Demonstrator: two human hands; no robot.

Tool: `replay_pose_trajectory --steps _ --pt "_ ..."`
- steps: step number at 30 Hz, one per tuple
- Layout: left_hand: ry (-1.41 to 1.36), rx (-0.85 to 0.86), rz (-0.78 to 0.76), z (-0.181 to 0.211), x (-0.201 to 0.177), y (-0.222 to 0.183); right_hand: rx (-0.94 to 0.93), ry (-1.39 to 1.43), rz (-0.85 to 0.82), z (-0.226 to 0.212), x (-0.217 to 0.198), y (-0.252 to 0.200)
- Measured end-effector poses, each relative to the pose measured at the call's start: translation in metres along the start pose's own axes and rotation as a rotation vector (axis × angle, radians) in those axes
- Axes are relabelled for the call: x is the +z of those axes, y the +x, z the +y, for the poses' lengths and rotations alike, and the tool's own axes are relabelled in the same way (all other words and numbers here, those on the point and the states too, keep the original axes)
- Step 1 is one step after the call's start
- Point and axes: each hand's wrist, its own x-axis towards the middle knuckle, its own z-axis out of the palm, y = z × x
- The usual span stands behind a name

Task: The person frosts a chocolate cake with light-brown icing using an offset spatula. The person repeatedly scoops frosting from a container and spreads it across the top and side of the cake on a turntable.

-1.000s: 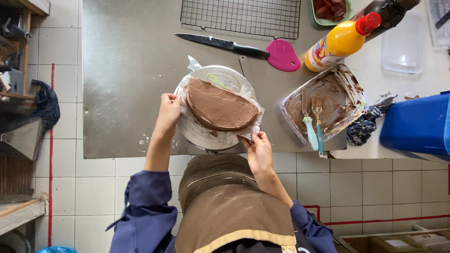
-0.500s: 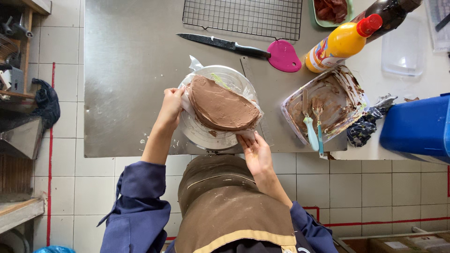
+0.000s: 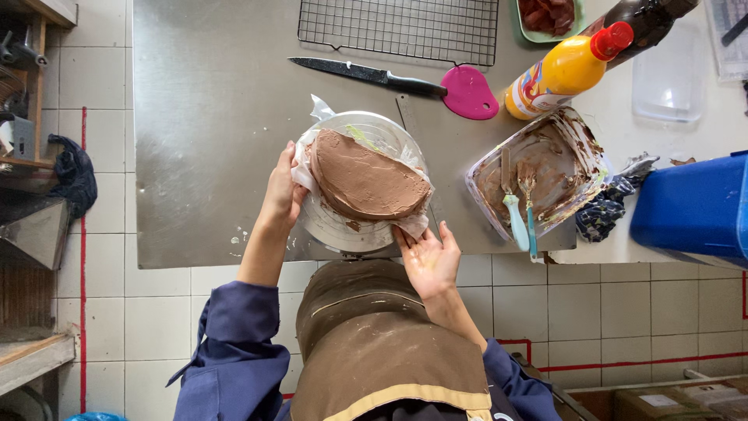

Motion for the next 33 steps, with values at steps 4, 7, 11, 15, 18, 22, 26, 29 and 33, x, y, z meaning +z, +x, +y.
replay_pose_trajectory --steps 4,7,11,15,18,22,26,29,33 --pt "-0.02 0.007 -0.083 0.009 0.013 -0.007 0.049 0.02 -0.031 -0.005 0.006 0.001" --pt "-0.004 -0.027 -0.144 0.017 0.019 -0.015 0.073 0.01 -0.06 -0.007 0.01 0.0" --pt "0.018 -0.012 -0.208 0.019 0.014 -0.016 0.057 -0.06 -0.091 -0.008 0.014 -0.001" --pt "0.01 -0.085 -0.173 0.018 0.009 -0.01 0.054 -0.057 -0.122 -0.008 0.019 -0.002" --pt "-0.002 -0.128 -0.196 0.019 0.004 -0.015 0.065 -0.06 -0.167 -0.012 0.019 0.0" --pt "-0.111 -0.193 -0.253 0.022 -0.003 -0.02 0.071 -0.058 -0.152 -0.019 0.018 0.004" --pt "-0.109 -0.179 -0.275 0.019 0.0 -0.022 0.112 -0.095 -0.187 -0.024 0.022 0.006" --pt "-0.093 -0.134 -0.265 0.019 0.008 -0.026 0.125 -0.097 -0.231 -0.024 0.027 0.006" --pt "-0.134 -0.156 -0.23 0.023 0.012 -0.037 0.106 -0.097 -0.199 -0.022 0.033 0.007"
